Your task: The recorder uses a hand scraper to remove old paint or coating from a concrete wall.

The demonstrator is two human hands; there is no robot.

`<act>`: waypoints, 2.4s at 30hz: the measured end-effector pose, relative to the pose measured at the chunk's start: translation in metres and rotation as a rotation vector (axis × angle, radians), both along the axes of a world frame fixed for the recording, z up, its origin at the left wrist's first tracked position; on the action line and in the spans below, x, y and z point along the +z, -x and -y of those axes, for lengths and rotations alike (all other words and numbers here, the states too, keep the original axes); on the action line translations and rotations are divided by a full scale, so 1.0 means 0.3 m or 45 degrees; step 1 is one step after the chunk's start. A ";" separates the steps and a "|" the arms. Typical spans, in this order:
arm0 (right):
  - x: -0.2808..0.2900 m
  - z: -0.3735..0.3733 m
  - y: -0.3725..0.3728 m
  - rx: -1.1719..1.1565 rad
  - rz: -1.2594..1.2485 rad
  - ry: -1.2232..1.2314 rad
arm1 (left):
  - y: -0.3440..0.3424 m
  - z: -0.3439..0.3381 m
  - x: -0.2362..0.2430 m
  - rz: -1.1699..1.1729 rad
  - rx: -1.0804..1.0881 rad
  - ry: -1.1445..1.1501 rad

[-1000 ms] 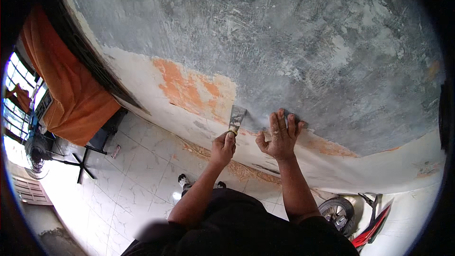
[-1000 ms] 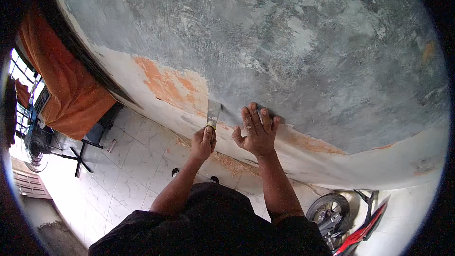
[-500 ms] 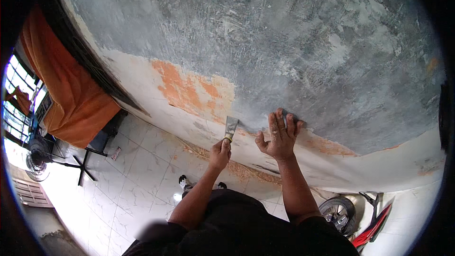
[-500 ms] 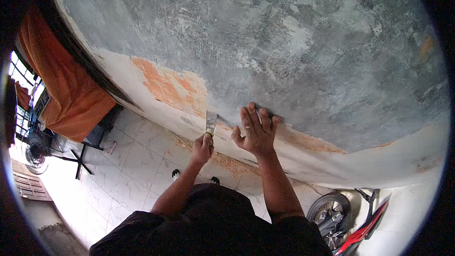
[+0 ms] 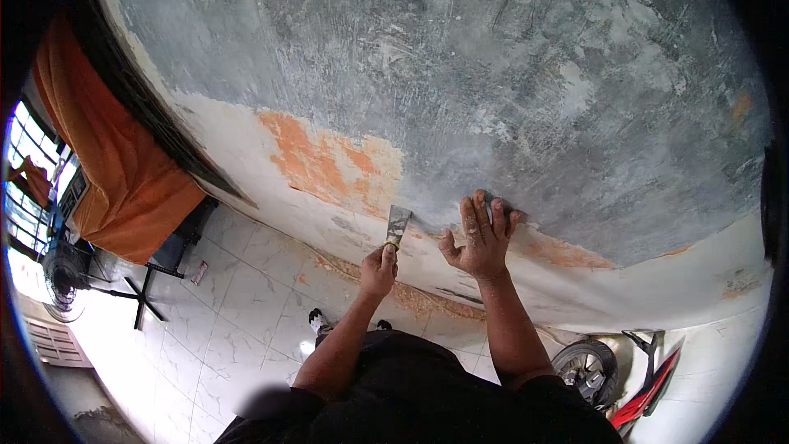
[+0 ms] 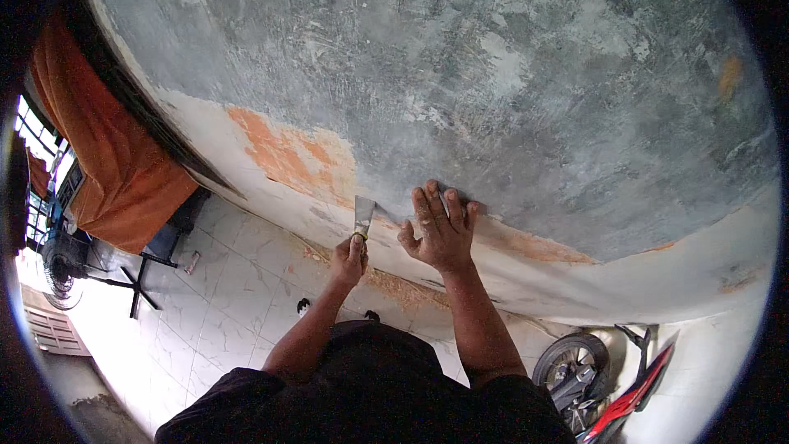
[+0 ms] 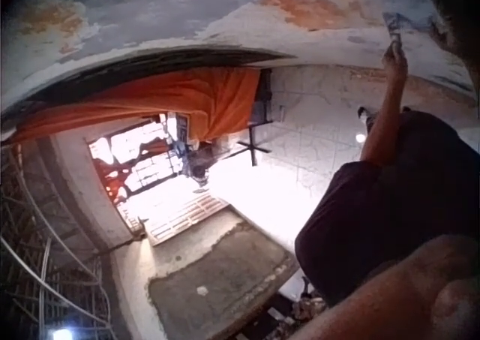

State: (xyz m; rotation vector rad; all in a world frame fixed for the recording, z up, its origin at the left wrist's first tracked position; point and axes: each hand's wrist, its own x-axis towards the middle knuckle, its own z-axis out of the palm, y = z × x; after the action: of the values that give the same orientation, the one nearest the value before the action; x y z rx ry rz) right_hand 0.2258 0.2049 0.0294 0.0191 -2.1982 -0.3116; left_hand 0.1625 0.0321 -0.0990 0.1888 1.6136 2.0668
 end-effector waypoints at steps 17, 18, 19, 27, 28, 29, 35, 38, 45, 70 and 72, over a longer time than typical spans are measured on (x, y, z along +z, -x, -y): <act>-0.001 -0.008 -0.014 -0.027 -0.009 0.013 | 0.024 -0.021 0.136 -0.175 -0.078 -0.071; 0.001 0.002 -0.003 -0.010 -0.022 0.022 | 0.018 -0.003 0.064 -0.066 -0.079 -0.075; 0.003 0.000 -0.002 -0.012 -0.027 0.018 | 0.004 0.003 0.009 0.047 -0.100 -0.088; 0.001 -0.014 -0.009 0.008 0.002 0.032 | 0.031 -0.040 0.222 -0.043 -0.058 -0.128; -0.001 -0.010 -0.016 0.011 0.005 0.032 | 0.026 -0.042 0.201 -0.040 -0.063 -0.174; 0.000 -0.006 -0.015 0.008 0.012 0.045 | 0.021 -0.038 0.158 -0.044 -0.055 -0.176; 0.002 0.000 0.003 -0.004 0.006 0.006 | 0.003 0.014 -0.039 0.099 -0.037 -0.089; -0.003 -0.004 -0.011 -0.017 0.015 0.019 | 0.014 -0.034 0.137 -0.069 -0.057 -0.060; -0.001 0.000 -0.001 0.002 0.004 0.014 | -0.007 0.026 -0.107 0.053 -0.059 0.088; -0.001 -0.009 -0.001 0.015 0.007 0.015 | -0.007 0.050 -0.085 0.066 -0.089 0.036; 0.000 -0.006 -0.007 -0.008 0.002 -0.001 | 0.008 0.039 -0.014 0.095 -0.080 -0.014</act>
State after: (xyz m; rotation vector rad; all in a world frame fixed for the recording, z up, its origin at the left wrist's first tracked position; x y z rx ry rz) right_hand 0.2280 0.2067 0.0293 0.0127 -2.1999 -0.3159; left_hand 0.1602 0.0204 -0.1031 0.1623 1.5333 2.0122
